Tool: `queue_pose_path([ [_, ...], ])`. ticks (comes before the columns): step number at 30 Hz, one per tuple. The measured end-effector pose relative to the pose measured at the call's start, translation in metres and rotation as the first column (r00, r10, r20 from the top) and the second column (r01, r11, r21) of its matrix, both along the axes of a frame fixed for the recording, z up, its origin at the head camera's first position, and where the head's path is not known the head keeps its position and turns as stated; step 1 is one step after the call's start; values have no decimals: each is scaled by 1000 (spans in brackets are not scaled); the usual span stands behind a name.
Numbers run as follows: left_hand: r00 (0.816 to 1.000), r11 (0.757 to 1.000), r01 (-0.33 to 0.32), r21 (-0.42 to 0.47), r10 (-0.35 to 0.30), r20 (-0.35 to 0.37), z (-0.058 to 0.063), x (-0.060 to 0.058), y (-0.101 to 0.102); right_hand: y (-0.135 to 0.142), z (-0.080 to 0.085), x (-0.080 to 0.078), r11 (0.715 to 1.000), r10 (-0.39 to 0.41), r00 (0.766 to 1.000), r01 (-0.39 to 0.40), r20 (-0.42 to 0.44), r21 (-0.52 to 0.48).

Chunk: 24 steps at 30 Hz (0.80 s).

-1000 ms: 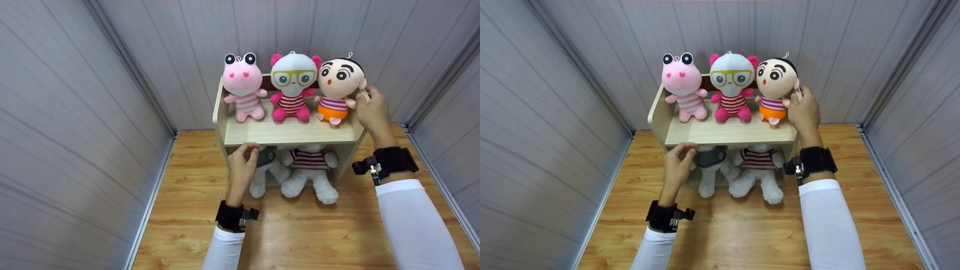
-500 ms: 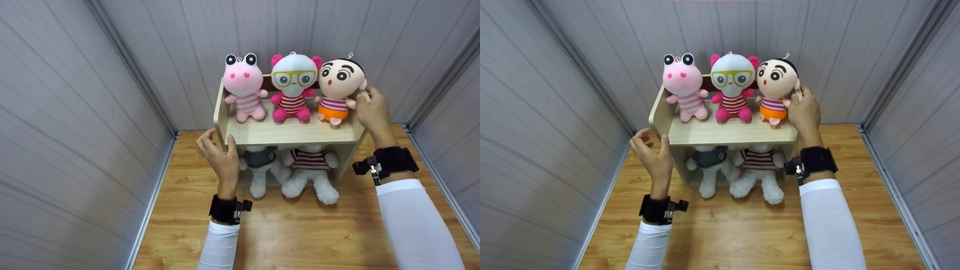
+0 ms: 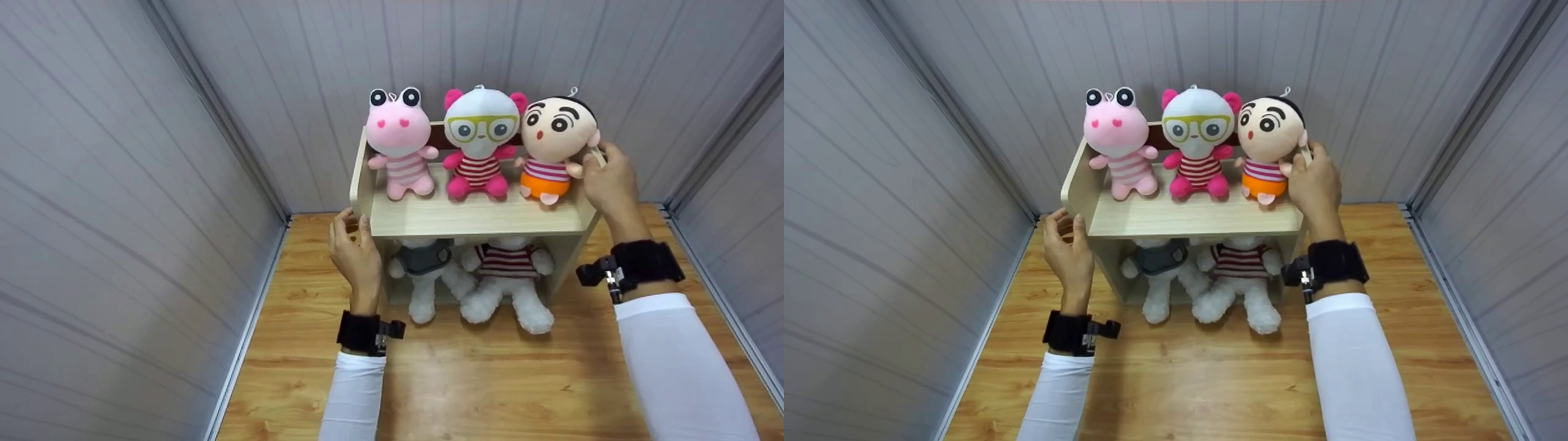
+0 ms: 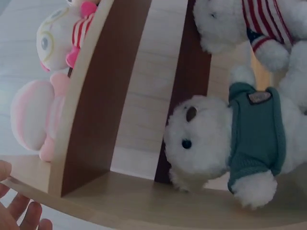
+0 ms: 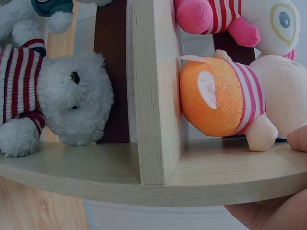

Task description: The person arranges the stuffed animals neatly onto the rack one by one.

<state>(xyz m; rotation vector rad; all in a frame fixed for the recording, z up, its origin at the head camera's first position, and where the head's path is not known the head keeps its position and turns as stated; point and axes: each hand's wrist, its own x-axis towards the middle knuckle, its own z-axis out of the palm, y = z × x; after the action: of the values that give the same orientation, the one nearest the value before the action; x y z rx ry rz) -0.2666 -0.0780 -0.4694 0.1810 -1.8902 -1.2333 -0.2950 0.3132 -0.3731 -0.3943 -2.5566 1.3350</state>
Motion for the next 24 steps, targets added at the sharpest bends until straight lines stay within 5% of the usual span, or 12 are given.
queue_pose_path([
  [12, 995, 982, -85, -167, 75, -69, -9, -4, -3, 2, -3, 0, 1000, 10, 999, -10, -37, 8],
  [24, 991, 974, -117, -197, 101, -87, -9, -6, -4, 1, -1, 0, 1000, 20, 999, -20, -26, 6],
])
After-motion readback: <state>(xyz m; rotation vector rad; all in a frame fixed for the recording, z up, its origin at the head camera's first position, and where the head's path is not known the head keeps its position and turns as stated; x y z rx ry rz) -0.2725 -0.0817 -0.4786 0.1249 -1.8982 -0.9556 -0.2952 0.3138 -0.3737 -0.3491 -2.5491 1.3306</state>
